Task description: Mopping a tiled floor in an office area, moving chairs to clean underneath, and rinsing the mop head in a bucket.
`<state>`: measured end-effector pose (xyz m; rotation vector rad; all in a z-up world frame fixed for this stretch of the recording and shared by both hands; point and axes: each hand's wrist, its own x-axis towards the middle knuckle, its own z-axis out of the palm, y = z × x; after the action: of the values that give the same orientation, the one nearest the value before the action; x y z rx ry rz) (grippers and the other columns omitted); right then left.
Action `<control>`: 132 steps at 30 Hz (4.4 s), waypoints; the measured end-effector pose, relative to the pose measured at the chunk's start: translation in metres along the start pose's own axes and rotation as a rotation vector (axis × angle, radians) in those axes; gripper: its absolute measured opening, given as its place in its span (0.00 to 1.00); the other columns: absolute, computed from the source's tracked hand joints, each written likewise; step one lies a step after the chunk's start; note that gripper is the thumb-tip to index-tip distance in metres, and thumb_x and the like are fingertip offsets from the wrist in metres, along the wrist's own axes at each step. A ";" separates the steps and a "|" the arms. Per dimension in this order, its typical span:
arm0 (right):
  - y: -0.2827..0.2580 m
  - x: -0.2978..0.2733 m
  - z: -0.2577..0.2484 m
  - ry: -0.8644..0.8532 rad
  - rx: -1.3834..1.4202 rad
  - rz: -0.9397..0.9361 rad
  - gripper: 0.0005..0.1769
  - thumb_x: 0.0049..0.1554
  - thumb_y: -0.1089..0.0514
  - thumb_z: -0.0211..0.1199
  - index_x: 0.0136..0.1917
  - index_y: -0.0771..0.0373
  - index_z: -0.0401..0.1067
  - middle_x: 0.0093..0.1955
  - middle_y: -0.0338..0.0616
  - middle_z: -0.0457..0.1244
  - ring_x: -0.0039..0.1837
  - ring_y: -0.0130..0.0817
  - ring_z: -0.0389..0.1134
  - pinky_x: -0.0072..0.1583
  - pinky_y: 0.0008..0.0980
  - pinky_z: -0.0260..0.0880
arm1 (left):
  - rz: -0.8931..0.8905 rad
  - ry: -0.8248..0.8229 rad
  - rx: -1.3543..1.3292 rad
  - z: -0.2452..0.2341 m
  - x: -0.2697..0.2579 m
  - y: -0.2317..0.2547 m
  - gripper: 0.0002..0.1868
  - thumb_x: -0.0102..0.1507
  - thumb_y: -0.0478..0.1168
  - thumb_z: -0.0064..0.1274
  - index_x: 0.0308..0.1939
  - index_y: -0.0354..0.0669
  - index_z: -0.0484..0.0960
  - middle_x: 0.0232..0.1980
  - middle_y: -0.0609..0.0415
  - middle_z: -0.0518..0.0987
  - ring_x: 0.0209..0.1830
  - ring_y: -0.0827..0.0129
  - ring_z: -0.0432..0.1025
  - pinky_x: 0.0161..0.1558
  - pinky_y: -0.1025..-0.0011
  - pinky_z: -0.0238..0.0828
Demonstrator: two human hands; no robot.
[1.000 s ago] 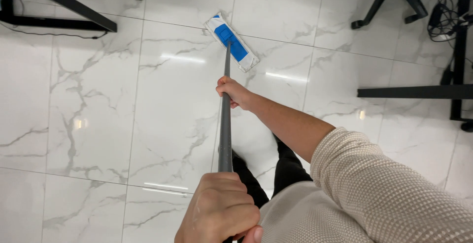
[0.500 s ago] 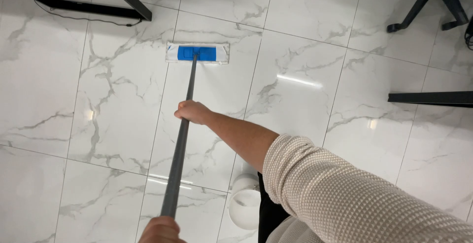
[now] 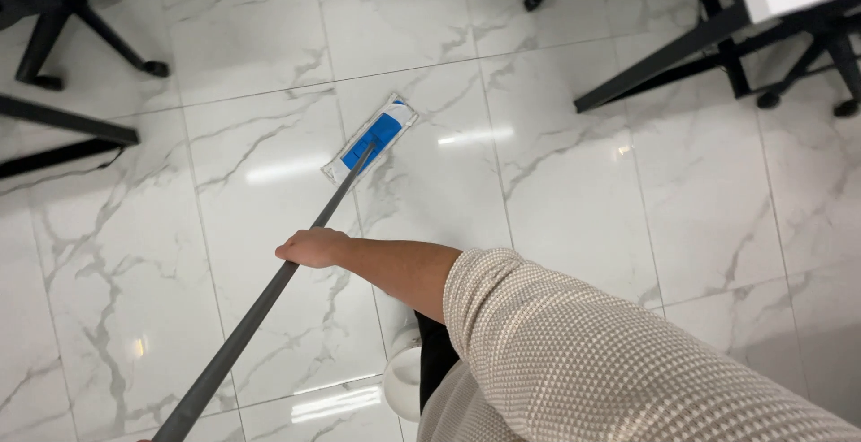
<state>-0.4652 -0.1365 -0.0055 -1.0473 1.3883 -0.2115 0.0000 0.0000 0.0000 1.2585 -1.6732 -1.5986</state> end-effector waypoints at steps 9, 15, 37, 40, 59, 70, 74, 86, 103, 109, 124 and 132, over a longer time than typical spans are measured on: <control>0.172 -0.158 -0.137 0.179 0.122 0.256 0.45 0.62 0.30 0.38 0.84 0.53 0.61 0.87 0.47 0.52 0.84 0.50 0.54 0.78 0.46 0.56 | 0.565 -0.141 -0.310 0.288 0.102 0.267 0.14 0.78 0.48 0.34 0.36 0.56 0.62 0.22 0.65 0.65 0.23 0.71 0.68 0.53 0.57 0.82; 0.234 -0.239 -0.163 0.356 0.403 0.208 0.23 0.66 0.38 0.47 0.36 0.50 0.47 0.38 0.34 0.49 0.43 0.33 0.53 0.49 0.36 0.48 | 0.264 0.356 -0.230 0.459 0.061 0.416 0.22 0.70 0.45 0.34 0.21 0.46 0.53 0.19 0.54 0.52 0.22 0.64 0.50 0.43 0.58 0.66; 0.295 -0.346 -0.138 0.490 0.457 0.280 0.17 0.57 0.39 0.47 0.37 0.51 0.56 0.39 0.37 0.54 0.44 0.36 0.53 0.46 0.36 0.48 | 0.563 -0.137 -0.416 0.516 0.027 0.406 0.16 0.63 0.39 0.28 0.19 0.47 0.51 0.16 0.57 0.47 0.16 0.69 0.41 0.27 0.67 0.41; 0.305 -0.352 -0.153 0.481 0.341 0.335 0.23 0.57 0.35 0.46 0.48 0.52 0.70 0.56 0.43 0.65 0.58 0.44 0.65 0.54 0.39 0.61 | 0.478 0.080 -0.454 0.544 0.020 0.397 0.20 0.68 0.45 0.30 0.20 0.49 0.51 0.17 0.58 0.46 0.17 0.71 0.39 0.29 0.66 0.41; 0.621 -0.511 -0.417 0.835 0.879 0.460 0.06 0.60 0.46 0.48 0.46 0.46 0.62 0.36 0.34 0.52 0.37 0.31 0.51 0.39 0.35 0.49 | 0.327 0.070 -0.508 0.985 0.111 0.362 0.19 0.68 0.38 0.35 0.20 0.48 0.59 0.20 0.58 0.56 0.23 0.65 0.59 0.50 0.56 0.74; 0.588 -0.579 -0.451 0.849 0.985 0.327 0.14 0.57 0.50 0.50 0.35 0.45 0.47 0.36 0.29 0.42 0.37 0.28 0.40 0.39 0.34 0.39 | 0.549 -0.151 -0.536 1.017 0.144 0.433 0.20 0.65 0.36 0.35 0.18 0.46 0.52 0.17 0.57 0.49 0.17 0.69 0.46 0.29 0.67 0.46; 0.585 -0.596 -0.445 0.854 0.976 0.323 0.16 0.57 0.50 0.51 0.34 0.45 0.47 0.35 0.28 0.41 0.37 0.28 0.40 0.39 0.34 0.39 | 0.579 -0.269 -0.548 1.017 0.137 0.450 0.19 0.66 0.35 0.35 0.20 0.46 0.51 0.18 0.57 0.49 0.19 0.69 0.43 0.29 0.67 0.43; 0.609 -0.558 -0.400 0.807 0.942 0.235 0.03 0.52 0.56 0.55 0.38 0.48 0.62 0.25 0.30 0.42 0.23 0.20 0.43 0.27 0.22 0.49 | 0.684 -0.537 -0.497 0.958 0.121 0.475 0.24 0.65 0.38 0.44 0.11 0.49 0.64 0.12 0.60 0.56 0.13 0.67 0.51 0.23 0.68 0.57; 0.380 -0.464 -0.244 0.221 0.828 0.257 0.10 0.49 0.58 0.49 0.37 0.50 0.48 0.30 0.34 0.41 0.32 0.28 0.35 0.33 0.31 0.33 | 0.503 -0.187 -0.098 0.744 -0.006 0.594 0.27 0.69 0.49 0.39 0.18 0.44 0.52 0.19 0.58 0.47 0.18 0.68 0.43 0.27 0.69 0.40; 0.321 -0.423 -0.149 -0.034 0.698 0.265 0.12 0.44 0.55 0.52 0.37 0.49 0.49 0.30 0.34 0.39 0.32 0.27 0.33 0.34 0.31 0.29 | 0.471 -0.127 0.072 0.683 -0.049 0.577 0.24 0.68 0.46 0.42 0.20 0.46 0.52 0.21 0.59 0.46 0.21 0.68 0.40 0.26 0.68 0.38; 0.320 -0.276 -0.044 0.166 -0.134 -0.173 0.19 0.56 0.51 0.59 0.61 0.45 0.75 0.39 0.52 0.67 0.42 0.46 0.69 0.45 0.40 0.72 | 0.508 0.679 -0.242 0.541 -0.033 0.379 0.30 0.75 0.40 0.48 0.16 0.48 0.65 0.11 0.65 0.61 0.19 0.82 0.55 0.25 0.78 0.52; 0.308 -0.259 -0.035 0.153 -0.796 -0.417 0.23 0.57 0.33 0.62 0.45 0.55 0.72 0.56 0.59 0.60 0.65 0.70 0.68 0.66 0.60 0.73 | 0.854 0.900 -0.377 0.464 -0.140 0.539 0.29 0.76 0.47 0.46 0.19 0.51 0.63 0.13 0.61 0.54 0.11 0.75 0.48 0.17 0.78 0.53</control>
<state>-0.6940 0.1955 -0.0356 -2.0200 1.4016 -0.0318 -0.4800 0.2846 0.4621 0.7074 -1.0091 -0.6123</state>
